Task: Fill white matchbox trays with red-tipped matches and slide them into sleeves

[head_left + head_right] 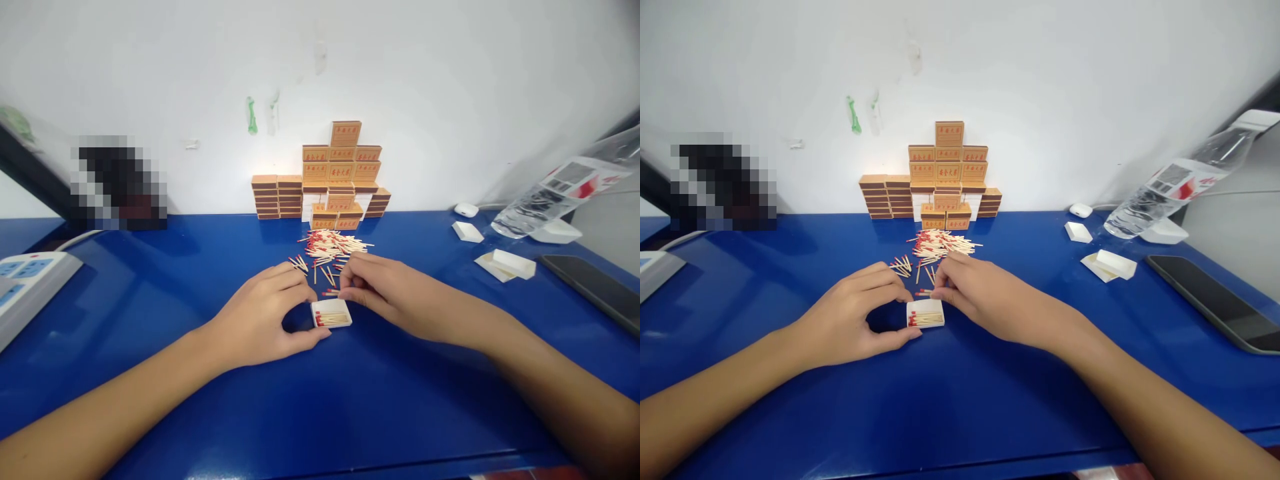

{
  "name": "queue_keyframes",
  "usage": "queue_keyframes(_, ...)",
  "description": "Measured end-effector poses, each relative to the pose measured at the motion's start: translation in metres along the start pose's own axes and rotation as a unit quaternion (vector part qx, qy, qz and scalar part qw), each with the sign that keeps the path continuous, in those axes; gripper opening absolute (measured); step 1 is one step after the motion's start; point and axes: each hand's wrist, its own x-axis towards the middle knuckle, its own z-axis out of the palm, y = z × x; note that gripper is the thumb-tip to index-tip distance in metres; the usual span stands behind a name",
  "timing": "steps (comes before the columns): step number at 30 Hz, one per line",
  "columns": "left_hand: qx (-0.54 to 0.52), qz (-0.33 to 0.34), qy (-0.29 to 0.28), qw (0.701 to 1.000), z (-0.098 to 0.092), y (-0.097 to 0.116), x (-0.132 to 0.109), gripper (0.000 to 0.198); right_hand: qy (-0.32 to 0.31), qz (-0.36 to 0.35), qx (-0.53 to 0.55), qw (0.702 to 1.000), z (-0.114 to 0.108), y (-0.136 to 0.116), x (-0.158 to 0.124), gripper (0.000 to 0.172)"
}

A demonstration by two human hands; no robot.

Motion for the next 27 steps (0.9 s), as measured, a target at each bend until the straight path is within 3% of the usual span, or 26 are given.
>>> queue_keyframes(5, 0.008, -0.001, 0.008, 1.0, 0.001, -0.001, 0.0, 0.025, -0.031, -0.025, 0.022, 0.999, 0.007, -0.008, -0.002, 0.016)
queue_keyframes(11, -0.008, 0.006, 0.015, 1.0, -0.001, 0.002, 0.001, 0.022, 0.123, -0.011, -0.036, 0.992, 0.007, 0.004, 0.004, 0.015)
queue_keyframes(16, -0.044, 0.016, -0.02, 0.999, 0.0, 0.008, -0.002, 0.022, 0.173, 0.074, -0.049, 0.981, 0.02, 0.006, 0.016, 0.024)
queue_keyframes(21, -0.046, 0.011, -0.014, 0.999, 0.001, 0.007, -0.001, 0.022, 0.147, 0.103, -0.08, 0.98, 0.028, 0.004, 0.025, 0.018)
queue_keyframes(27, -0.026, 0.003, -0.013, 1.0, 0.0, 0.002, 0.0, 0.022, 0.077, 0.085, -0.084, 0.99, 0.013, 0.014, 0.017, 0.02)
